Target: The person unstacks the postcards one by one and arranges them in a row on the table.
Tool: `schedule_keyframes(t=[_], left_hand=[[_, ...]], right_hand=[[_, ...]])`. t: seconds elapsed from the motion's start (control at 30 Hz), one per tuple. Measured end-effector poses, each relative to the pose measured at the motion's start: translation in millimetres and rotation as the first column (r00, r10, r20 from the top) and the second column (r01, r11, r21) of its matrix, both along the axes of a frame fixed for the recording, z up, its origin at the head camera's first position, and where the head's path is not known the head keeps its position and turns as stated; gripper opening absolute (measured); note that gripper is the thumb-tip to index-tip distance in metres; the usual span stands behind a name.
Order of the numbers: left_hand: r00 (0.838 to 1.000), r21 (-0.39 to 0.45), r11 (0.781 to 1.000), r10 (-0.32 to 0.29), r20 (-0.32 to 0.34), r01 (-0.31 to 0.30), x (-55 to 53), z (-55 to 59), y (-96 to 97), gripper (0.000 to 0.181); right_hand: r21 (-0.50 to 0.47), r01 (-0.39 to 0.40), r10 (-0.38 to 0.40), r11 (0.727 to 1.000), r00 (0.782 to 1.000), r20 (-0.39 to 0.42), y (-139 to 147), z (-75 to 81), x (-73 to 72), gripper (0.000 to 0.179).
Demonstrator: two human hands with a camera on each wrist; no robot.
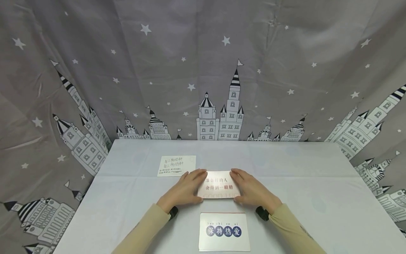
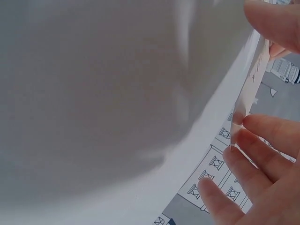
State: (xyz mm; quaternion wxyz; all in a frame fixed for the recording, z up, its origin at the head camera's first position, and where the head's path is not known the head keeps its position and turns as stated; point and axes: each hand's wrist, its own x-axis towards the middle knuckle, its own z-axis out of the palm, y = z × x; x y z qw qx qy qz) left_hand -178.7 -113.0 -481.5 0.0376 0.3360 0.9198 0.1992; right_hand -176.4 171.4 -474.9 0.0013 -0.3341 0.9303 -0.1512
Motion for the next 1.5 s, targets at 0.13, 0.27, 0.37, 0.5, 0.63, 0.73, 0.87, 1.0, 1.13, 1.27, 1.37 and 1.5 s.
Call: schedule_keyframes(t=[0.13, 0.27, 0.37, 0.5, 0.63, 0.73, 0.87, 1.0, 1.13, 1.27, 1.37, 1.5], left_hand=[[1.000, -0.003, 1.000, 0.008, 0.009, -0.008, -6.7, -0.1, -0.6, 0.089], [1.000, -0.002, 1.000, 0.015, 0.014, -0.015, -13.2, 0.0, -1.1, 0.088], [0.999, -0.007, 1.000, 0.020, 0.025, -0.020, -17.6, 1.3, -1.3, 0.088], [0.999, -0.019, 0.999, 0.027, 0.041, -0.026, -23.7, 3.4, -1.0, 0.088], [0.999, -0.036, 0.999, 0.034, 0.042, -0.032, -30.9, 5.0, 0.0, 0.088], [0.998, -0.054, 0.998, 0.043, 0.046, -0.041, -36.5, 5.8, 0.8, 0.088], [0.997, -0.064, 0.997, 0.055, 0.056, -0.051, -44.2, 6.3, 2.3, 0.087], [0.996, -0.078, 0.995, 0.063, 0.065, -0.058, -51.4, 6.3, 3.5, 0.087], [0.995, -0.103, 0.992, 0.074, 0.071, -0.067, -56.7, 7.4, 4.2, 0.087], [0.993, -0.105, 0.992, 0.085, 0.081, -0.076, -61.3, 7.7, 4.8, 0.087], [0.992, -0.113, 0.990, 0.093, 0.086, -0.083, -64.6, 7.4, 5.2, 0.087], [0.990, -0.123, 0.988, 0.103, 0.097, -0.090, -69.0, 7.9, 6.2, 0.088]], right_hand=[[-0.007, 0.004, -0.004, 1.000, 1.000, -0.003, -2, 0.4, -6.1, 0.087], [-0.009, 0.006, -0.007, 1.000, 1.000, -0.014, -4, 1.2, -11.9, 0.087], [-0.002, 0.009, -0.009, 1.000, 1.000, -0.020, -5, 2.8, -16.0, 0.087], [0.003, 0.009, -0.009, 1.000, 1.000, -0.012, -8, 5.5, -21.0, 0.086], [0.011, 0.013, -0.013, 1.000, 1.000, -0.002, -9, 8.8, -25.9, 0.085], [0.027, 0.018, -0.019, 0.999, 1.000, 0.010, -11, 10.4, -30.4, 0.085], [0.036, 0.030, -0.031, 0.999, 0.999, 0.023, -12, 10.7, -37.7, 0.085], [0.038, 0.044, -0.045, 0.998, 0.998, 0.036, -13, 11.6, -44.6, 0.085], [0.037, 0.049, -0.052, 0.998, 0.997, 0.059, -14, 13.8, -49.7, 0.085], [0.039, 0.052, -0.055, 0.998, 0.996, 0.066, -15, 13.8, -54.7, 0.086], [0.042, 0.054, -0.057, 0.998, 0.996, 0.073, -15, 12.3, -58.8, 0.087], [0.050, 0.058, -0.063, 0.997, 0.993, 0.095, -16, 11.2, -63.2, 0.086]])
